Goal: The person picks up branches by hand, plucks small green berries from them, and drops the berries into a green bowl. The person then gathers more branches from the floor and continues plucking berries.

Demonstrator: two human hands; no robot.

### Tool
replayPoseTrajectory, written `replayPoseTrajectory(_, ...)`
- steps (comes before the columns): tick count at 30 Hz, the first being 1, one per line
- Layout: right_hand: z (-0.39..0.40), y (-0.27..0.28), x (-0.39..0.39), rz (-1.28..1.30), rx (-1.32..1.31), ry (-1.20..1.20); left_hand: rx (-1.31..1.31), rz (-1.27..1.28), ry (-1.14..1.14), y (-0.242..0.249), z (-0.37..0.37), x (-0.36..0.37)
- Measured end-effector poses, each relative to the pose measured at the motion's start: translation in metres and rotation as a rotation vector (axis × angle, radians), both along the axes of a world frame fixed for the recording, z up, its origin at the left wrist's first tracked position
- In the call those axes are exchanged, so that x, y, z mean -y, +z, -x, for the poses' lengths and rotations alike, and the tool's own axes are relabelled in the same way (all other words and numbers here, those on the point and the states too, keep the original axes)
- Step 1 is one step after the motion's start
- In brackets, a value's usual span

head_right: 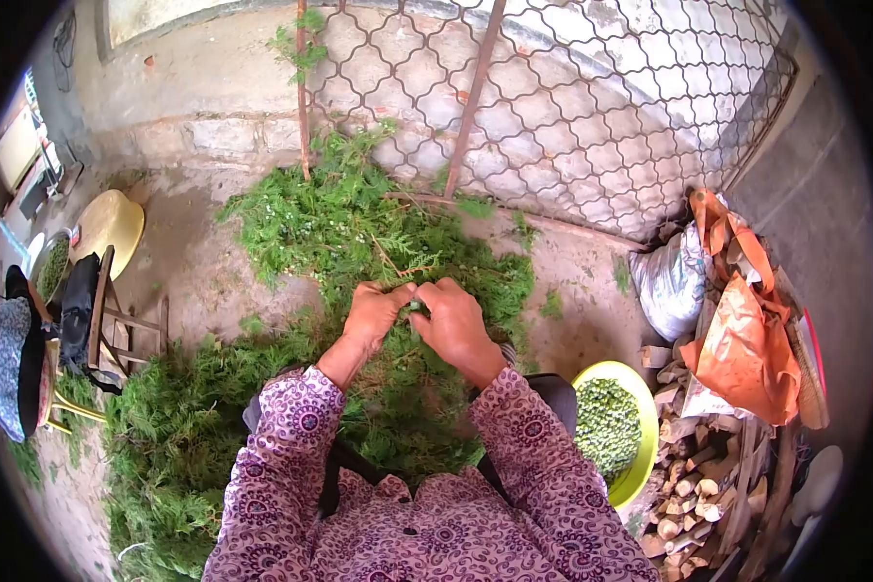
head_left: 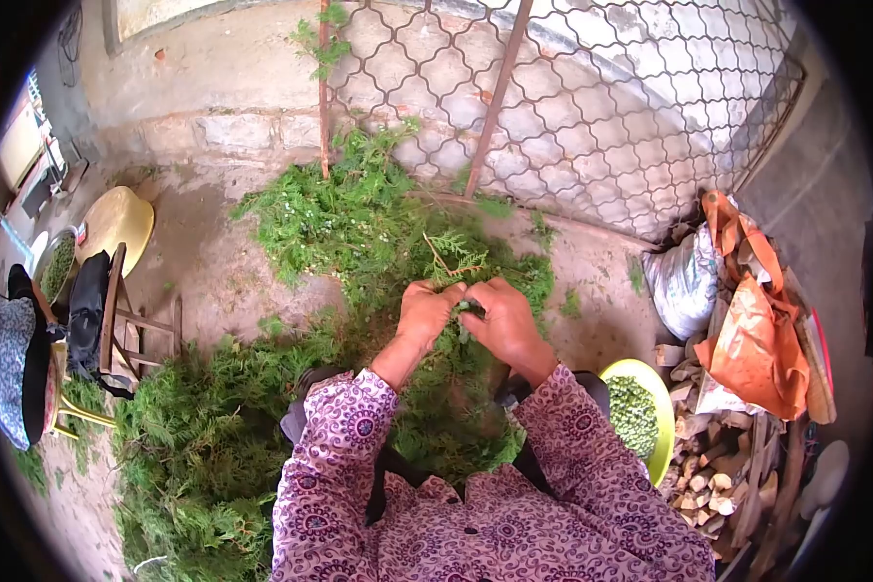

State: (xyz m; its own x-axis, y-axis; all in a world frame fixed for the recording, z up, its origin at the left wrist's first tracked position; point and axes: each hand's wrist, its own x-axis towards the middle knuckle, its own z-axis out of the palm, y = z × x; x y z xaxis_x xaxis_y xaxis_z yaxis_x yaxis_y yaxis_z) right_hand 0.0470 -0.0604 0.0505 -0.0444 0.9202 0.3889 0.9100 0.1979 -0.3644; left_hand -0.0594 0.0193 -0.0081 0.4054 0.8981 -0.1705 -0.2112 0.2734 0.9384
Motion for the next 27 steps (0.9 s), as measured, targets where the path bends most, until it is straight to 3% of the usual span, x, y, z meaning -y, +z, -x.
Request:
replayPoseTrajectory(4, -0.004, -0.003, 0.0, 0.042, 0.009, 0.012, 0.064, -0.016, -0.019, -0.001, 0.002, 0.003)
replayPoseTrajectory(13, -0.002, 0.0, 0.003, 0.066, 0.102, 0.051, -0.183, -0.12, -0.09, -0.005, 0.003, 0.006)
replayPoseTrajectory(15, -0.005, 0.0, 0.009, 0.084, -0.06, 0.201, -0.347, -0.325, 0.064, -0.002, 0.006, 0.001)
replayPoseTrajectory(16, -0.008, 0.002, 0.012, 0.084, -0.059, 0.201, -0.236, -0.266, 0.075, -0.013, 0.003, -0.006)
replayPoseTrajectory(18, -0.017, 0.009, 0.019, 0.524, -0.979, 0.094, -0.149, -0.191, 0.066, -0.009, 0.007, -0.01)
replayPoseTrajectory(19, -0.023, 0.01, 0.022, 0.524, -0.979, 0.094, -0.064, -0.117, 0.059, -0.006, 0.01, -0.011)
replayPoseTrajectory(21, -0.037, 0.01, 0.028, 0.487, -1.676, 0.214, -0.056, -0.07, 0.042, -0.003, 0.015, -0.011)
replayPoseTrajectory(25, -0.044, -0.01, 0.037, 0.476, -1.793, 0.165, 0.045, 0.059, -0.016, 0.006, 0.021, -0.006)
replayPoseTrajectory(27, -0.044, -0.019, 0.036, 0.484, -1.728, 0.108, 0.06, 0.093, -0.046, 0.008, 0.025, -0.004)
